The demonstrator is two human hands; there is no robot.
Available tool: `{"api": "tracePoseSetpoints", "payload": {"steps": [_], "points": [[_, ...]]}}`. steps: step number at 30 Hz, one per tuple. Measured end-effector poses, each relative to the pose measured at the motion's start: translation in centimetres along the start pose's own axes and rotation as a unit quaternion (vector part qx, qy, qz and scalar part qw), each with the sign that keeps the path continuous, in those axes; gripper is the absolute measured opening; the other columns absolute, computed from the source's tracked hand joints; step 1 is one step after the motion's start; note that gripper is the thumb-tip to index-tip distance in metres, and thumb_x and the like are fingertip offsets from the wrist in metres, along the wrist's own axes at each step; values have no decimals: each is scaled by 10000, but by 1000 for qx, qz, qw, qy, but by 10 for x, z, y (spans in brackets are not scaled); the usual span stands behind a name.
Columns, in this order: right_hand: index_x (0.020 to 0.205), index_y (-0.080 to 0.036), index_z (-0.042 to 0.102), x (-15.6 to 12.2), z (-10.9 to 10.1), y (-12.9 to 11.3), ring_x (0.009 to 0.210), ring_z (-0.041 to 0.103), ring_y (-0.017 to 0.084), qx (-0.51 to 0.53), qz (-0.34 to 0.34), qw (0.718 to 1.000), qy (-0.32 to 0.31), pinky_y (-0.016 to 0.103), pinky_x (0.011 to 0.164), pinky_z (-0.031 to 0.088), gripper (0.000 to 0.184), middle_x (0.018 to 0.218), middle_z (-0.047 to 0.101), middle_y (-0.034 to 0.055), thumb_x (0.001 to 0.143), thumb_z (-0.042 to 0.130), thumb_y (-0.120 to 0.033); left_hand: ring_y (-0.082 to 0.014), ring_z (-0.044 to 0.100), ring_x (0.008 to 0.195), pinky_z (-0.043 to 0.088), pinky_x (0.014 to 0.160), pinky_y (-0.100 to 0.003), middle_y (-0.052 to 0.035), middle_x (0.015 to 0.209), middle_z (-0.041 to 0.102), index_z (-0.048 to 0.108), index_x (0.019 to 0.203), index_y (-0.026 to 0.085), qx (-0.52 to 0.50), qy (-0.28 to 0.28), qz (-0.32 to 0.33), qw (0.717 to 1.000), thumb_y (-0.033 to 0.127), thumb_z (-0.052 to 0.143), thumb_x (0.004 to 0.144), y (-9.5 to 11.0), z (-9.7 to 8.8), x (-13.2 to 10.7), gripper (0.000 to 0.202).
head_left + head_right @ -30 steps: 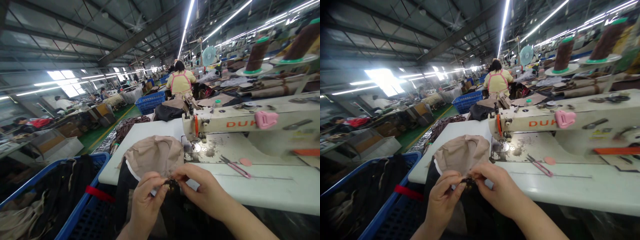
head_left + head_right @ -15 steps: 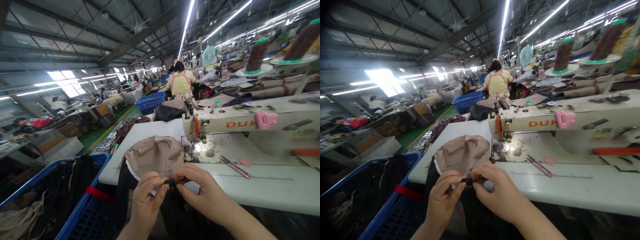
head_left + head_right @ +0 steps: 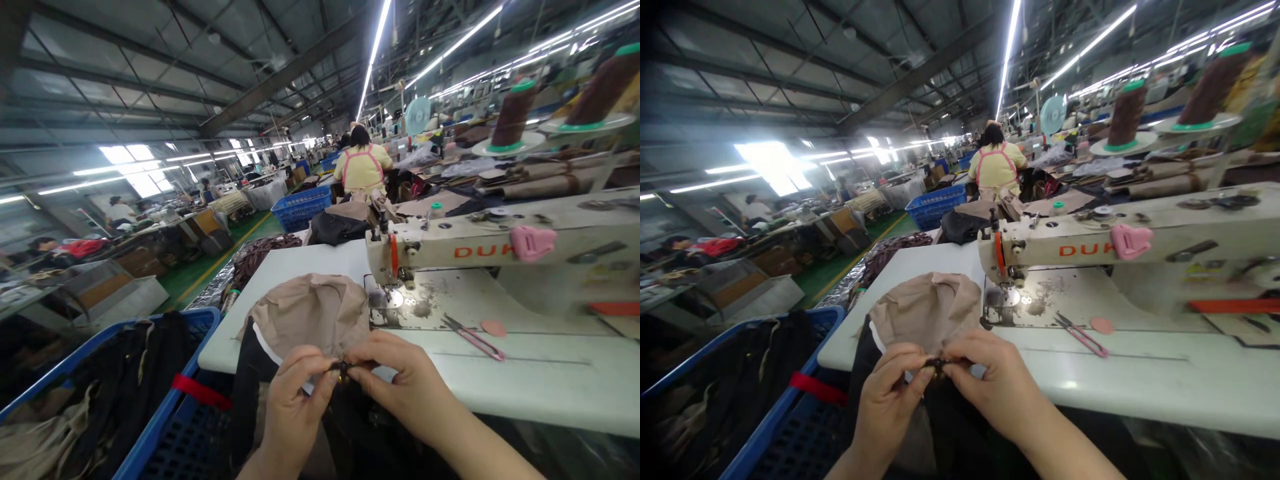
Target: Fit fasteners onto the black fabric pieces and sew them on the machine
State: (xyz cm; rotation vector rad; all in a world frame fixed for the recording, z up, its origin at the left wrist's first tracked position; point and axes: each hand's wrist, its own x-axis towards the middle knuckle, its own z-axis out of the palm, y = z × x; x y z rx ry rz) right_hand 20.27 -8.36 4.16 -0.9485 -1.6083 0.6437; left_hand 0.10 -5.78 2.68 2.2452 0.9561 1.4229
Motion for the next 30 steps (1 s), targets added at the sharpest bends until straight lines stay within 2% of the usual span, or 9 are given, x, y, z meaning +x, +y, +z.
{"api": "tracePoseSetpoints", "payload": {"steps": [13,17,20,22,25,30], "points": [[927,-229,752,-7,4,8,695,666,135,-40,-56,997,22,218,645,530,132,804,708,24,913,643,-157,-162,690,800,569,699,-241,-45,895,706,747,917,202,-2,-27,-2,1000,176,694,924,-2,-4,-2,59],[935,-232,743,-7,2,7,712,676,140,-50,-68,996,13,217,649,532,125,817,718,28,921,642,-159,-168,692,832,572,752,-260,-44,905,695,743,935,208,-4,-33,13,999,168,691,924,-3,-5,-1,67],[934,-232,740,-8,2,7,717,683,137,-58,-71,996,19,212,655,531,113,823,728,26,920,656,-157,-191,694,943,581,838,-287,-70,1011,687,738,919,208,-18,-30,22,999,173,709,909,-7,-6,0,47],[922,-232,741,-8,3,7,722,686,137,-59,-65,996,29,212,665,534,104,825,733,23,913,669,-158,-194,693,999,580,878,-291,-77,1077,693,724,914,207,-45,-38,31,998,154,707,907,-8,-6,2,56],[900,-232,745,-9,3,7,722,683,137,-55,-38,997,43,211,672,534,93,795,728,9,885,697,-155,-170,707,978,579,876,-266,-58,1056,718,710,942,215,-79,-54,30,995,114,678,921,-8,-4,3,108],[912,-224,757,-10,3,8,724,682,138,-30,12,999,42,211,686,543,95,795,734,-1,842,746,-162,-160,714,984,575,890,-251,-41,1058,718,719,987,228,-69,-55,24,996,89,672,918,-6,-4,1,162]]}}
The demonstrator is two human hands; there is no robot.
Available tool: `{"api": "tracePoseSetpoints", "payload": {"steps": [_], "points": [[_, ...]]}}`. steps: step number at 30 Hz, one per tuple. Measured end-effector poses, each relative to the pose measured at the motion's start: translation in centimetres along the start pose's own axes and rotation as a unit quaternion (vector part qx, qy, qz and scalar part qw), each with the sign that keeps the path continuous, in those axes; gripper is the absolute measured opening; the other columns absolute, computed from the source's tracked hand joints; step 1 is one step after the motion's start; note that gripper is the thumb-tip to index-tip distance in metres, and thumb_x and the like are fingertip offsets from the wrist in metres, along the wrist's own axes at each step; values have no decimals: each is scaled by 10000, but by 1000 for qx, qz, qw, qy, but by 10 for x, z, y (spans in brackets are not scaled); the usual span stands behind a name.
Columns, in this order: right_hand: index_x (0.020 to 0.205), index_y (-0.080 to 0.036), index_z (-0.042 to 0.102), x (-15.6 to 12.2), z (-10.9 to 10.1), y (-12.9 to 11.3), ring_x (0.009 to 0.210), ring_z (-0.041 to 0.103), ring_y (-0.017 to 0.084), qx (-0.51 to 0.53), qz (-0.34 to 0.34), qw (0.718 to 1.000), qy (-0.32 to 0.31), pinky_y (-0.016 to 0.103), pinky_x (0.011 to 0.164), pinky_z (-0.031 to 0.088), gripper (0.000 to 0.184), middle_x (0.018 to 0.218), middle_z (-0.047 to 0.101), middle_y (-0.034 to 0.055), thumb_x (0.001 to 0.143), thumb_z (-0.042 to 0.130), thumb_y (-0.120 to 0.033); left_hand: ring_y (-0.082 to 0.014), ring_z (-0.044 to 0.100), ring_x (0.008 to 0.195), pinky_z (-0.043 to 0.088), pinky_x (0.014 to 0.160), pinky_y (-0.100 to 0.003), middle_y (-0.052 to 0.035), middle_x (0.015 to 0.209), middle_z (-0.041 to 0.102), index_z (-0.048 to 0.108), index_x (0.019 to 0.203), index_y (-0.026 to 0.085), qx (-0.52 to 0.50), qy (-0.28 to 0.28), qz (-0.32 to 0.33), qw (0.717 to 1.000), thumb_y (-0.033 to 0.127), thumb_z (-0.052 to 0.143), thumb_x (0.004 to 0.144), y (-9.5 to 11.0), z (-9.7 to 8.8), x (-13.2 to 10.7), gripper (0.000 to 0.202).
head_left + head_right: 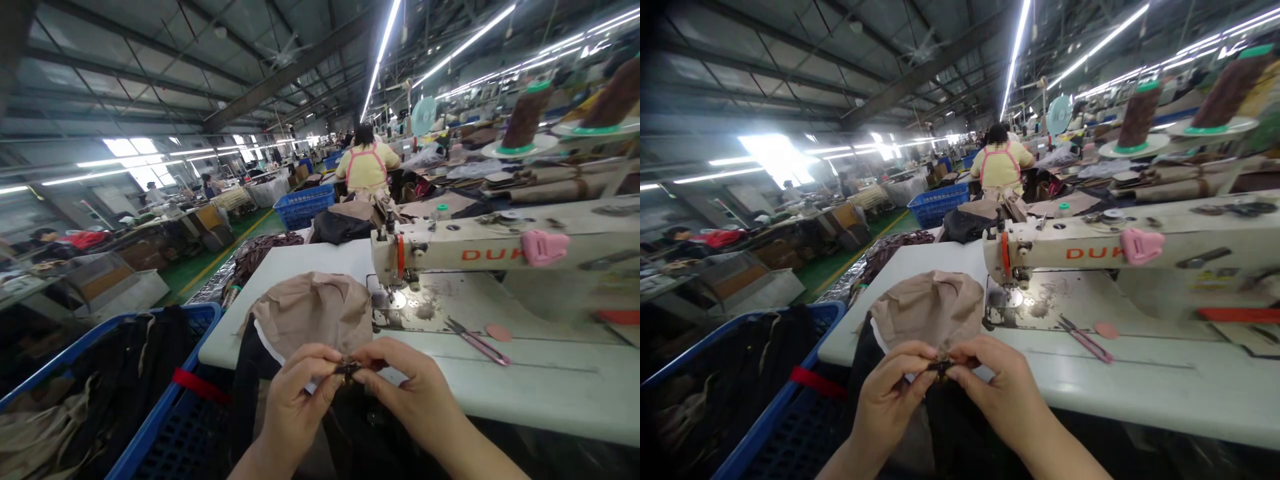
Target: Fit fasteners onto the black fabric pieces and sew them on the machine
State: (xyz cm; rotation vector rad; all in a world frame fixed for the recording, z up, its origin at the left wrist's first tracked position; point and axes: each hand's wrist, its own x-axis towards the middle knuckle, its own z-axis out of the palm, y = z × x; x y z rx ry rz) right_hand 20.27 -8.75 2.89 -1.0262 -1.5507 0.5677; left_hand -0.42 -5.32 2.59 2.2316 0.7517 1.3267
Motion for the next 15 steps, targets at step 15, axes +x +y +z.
{"api": "tracePoseSetpoints", "payload": {"steps": [15], "points": [[1002,-240,757,-1,-3,-1,773,698,125,-11,-66,997,-33,196,716,548,144,869,738,14,914,690,-147,-195,693,1110,544,970,-319,-62,1236,726,677,1002,241,-23,-47,-33,998,100,621,957,3,-1,-5,158]]}}
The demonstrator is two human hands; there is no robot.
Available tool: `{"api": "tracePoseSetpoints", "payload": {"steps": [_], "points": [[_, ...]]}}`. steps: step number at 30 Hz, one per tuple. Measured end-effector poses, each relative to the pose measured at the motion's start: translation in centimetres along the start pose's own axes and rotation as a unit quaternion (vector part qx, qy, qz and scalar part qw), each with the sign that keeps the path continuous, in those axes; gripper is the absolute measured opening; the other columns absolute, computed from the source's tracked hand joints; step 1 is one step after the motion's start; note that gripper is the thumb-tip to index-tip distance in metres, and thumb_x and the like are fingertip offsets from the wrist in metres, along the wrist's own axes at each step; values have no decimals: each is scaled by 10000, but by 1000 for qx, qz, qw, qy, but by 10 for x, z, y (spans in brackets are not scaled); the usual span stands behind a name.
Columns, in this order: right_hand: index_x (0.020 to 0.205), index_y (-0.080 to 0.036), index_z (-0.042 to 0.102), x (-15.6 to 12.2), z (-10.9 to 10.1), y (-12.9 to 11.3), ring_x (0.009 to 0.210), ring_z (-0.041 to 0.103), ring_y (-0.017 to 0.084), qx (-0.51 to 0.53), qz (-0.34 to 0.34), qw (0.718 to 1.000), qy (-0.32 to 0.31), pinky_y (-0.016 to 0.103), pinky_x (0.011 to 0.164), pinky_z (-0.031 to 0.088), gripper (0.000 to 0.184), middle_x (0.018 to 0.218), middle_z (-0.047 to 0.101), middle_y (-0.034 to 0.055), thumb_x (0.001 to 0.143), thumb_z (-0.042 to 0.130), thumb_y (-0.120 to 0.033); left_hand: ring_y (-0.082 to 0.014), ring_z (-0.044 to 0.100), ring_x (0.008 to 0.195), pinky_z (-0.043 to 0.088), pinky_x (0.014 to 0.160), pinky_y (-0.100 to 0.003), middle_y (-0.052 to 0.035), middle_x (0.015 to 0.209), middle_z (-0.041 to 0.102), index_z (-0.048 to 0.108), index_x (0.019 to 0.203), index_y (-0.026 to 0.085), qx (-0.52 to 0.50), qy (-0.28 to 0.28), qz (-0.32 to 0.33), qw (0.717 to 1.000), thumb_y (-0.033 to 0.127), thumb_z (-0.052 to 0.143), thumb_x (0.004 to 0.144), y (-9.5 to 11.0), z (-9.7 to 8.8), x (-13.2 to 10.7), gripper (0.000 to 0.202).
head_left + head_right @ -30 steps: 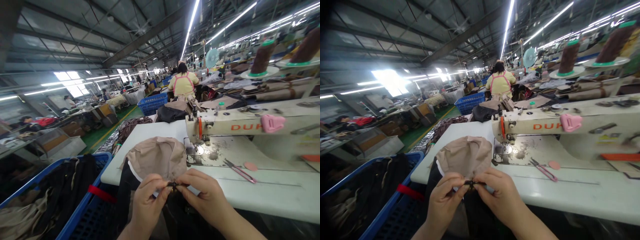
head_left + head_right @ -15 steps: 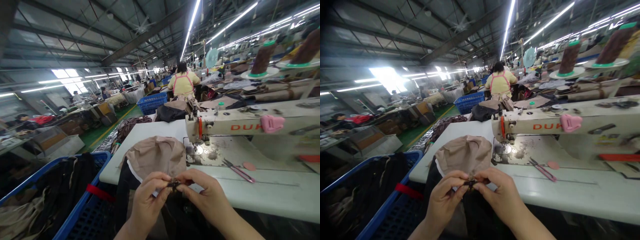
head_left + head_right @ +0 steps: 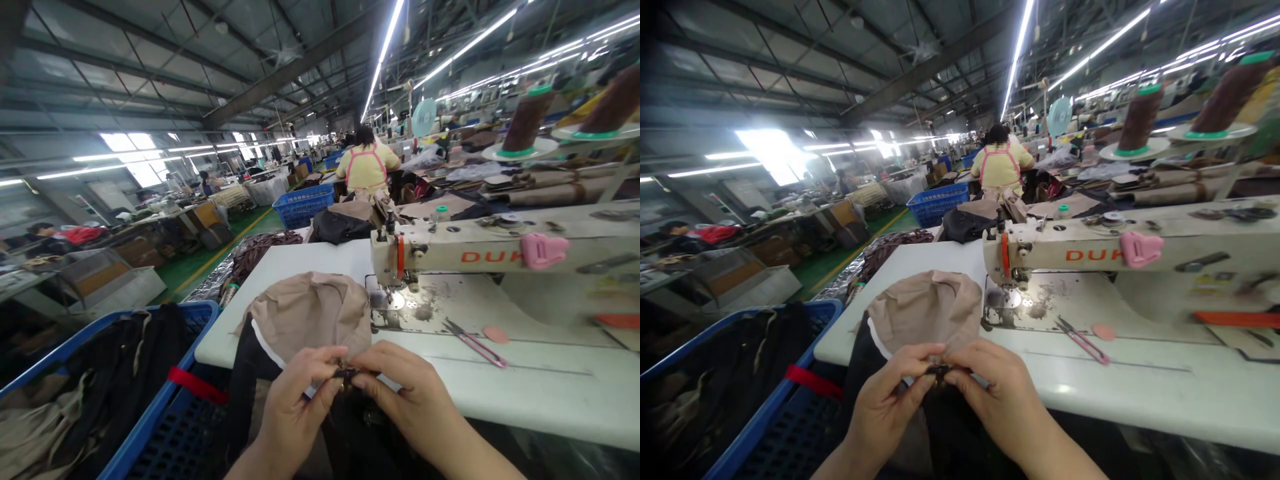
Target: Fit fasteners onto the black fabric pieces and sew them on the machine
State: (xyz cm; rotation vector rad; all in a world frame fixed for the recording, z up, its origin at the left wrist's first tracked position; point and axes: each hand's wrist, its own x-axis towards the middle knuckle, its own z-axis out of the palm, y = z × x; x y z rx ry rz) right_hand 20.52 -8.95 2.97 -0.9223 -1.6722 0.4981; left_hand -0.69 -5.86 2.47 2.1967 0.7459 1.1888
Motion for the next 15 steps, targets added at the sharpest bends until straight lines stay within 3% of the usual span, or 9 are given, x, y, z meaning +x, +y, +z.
{"api": "tracePoseSetpoints", "payload": {"steps": [10,15], "points": [[1007,-243,728,-2,2,1,757,690,108,-13,-42,999,15,175,697,544,160,872,717,11,923,670,-120,-191,677,1122,535,964,-311,-62,1238,725,638,1001,241,6,-27,2,1000,113,590,978,5,-3,5,139],[1021,-235,726,0,3,-1,742,687,114,-31,-58,998,15,184,682,541,162,862,713,17,930,655,-121,-184,681,1058,540,928,-300,-57,1115,728,629,1012,233,-7,-22,13,1000,105,577,978,7,-3,7,142]]}}
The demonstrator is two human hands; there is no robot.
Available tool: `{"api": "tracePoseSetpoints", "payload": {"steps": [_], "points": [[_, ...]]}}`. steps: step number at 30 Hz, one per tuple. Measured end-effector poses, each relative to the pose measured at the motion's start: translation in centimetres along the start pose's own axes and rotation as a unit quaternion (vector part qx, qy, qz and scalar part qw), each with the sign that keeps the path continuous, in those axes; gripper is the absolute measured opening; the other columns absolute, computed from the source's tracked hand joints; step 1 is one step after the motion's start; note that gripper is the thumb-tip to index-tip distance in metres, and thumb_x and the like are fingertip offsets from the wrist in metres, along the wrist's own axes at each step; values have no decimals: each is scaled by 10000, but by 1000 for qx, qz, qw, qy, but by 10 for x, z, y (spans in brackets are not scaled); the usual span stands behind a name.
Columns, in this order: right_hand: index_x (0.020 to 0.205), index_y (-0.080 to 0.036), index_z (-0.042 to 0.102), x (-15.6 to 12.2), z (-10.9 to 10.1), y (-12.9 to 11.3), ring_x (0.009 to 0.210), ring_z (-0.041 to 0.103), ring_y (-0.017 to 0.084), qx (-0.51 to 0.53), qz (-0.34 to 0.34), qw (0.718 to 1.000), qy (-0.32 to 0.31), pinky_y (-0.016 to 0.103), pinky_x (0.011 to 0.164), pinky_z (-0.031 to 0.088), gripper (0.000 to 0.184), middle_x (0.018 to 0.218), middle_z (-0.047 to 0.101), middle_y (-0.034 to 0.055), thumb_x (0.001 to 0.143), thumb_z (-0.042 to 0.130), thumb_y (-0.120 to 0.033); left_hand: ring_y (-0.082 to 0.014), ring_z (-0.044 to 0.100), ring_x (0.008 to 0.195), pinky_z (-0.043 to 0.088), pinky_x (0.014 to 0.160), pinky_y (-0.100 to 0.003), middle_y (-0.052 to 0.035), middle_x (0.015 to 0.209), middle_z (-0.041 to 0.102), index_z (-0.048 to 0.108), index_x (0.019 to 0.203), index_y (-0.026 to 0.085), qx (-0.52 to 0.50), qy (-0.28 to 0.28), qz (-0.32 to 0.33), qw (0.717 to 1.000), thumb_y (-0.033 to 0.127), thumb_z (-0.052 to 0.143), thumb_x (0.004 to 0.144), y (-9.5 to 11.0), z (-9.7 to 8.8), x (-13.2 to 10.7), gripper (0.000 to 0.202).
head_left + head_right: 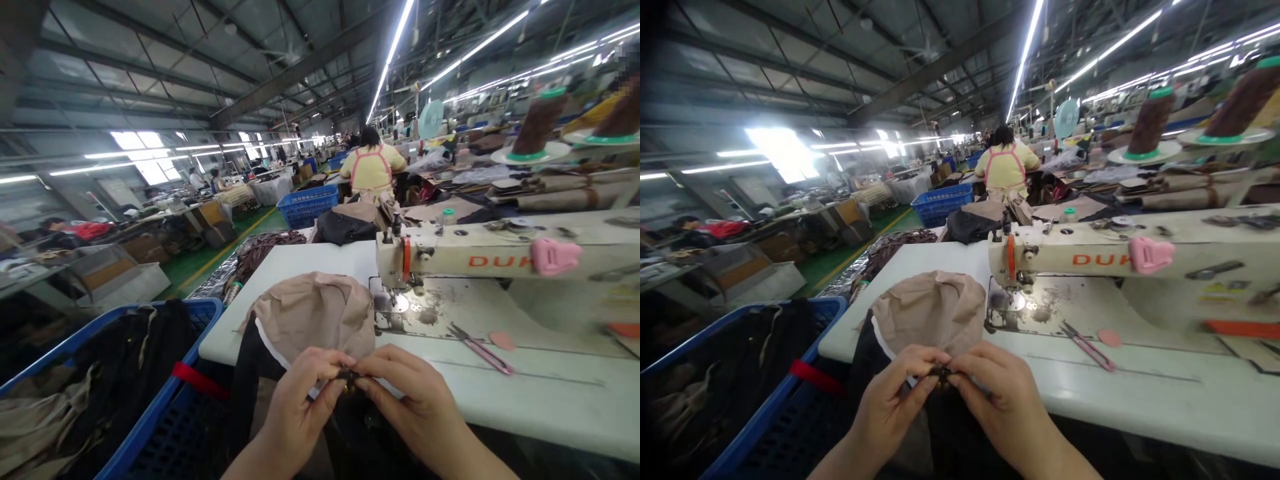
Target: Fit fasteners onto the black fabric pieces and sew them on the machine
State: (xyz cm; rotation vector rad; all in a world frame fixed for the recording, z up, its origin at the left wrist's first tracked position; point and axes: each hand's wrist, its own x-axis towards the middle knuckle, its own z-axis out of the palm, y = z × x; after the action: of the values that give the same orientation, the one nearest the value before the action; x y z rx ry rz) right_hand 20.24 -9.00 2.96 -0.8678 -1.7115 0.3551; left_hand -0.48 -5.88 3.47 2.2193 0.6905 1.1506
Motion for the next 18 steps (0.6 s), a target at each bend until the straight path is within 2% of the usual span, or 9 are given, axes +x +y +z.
{"api": "tracePoseSetpoints", "payload": {"steps": [11,14,18], "points": [[988,-224,737,-1,1,0,706,670,119,-9,6,1000,5,198,645,530,124,819,696,16,932,661,-144,-170,689,1025,546,899,-267,-59,1085,704,631,1045,228,9,0,-26,1000,137,553,1000,2,0,-4,128],[964,-221,747,1,2,-1,685,665,124,-12,14,1000,7,203,628,528,115,792,690,17,932,658,-155,-181,718,974,576,859,-269,-66,1048,734,643,974,214,-6,26,-64,998,194,587,990,0,2,-5,62],[949,-225,748,3,3,-3,687,674,132,-4,26,1000,10,208,619,532,121,797,700,22,928,650,-157,-184,744,914,606,810,-266,-64,1006,761,663,913,208,-6,74,-111,991,251,637,965,-4,8,-9,73]]}}
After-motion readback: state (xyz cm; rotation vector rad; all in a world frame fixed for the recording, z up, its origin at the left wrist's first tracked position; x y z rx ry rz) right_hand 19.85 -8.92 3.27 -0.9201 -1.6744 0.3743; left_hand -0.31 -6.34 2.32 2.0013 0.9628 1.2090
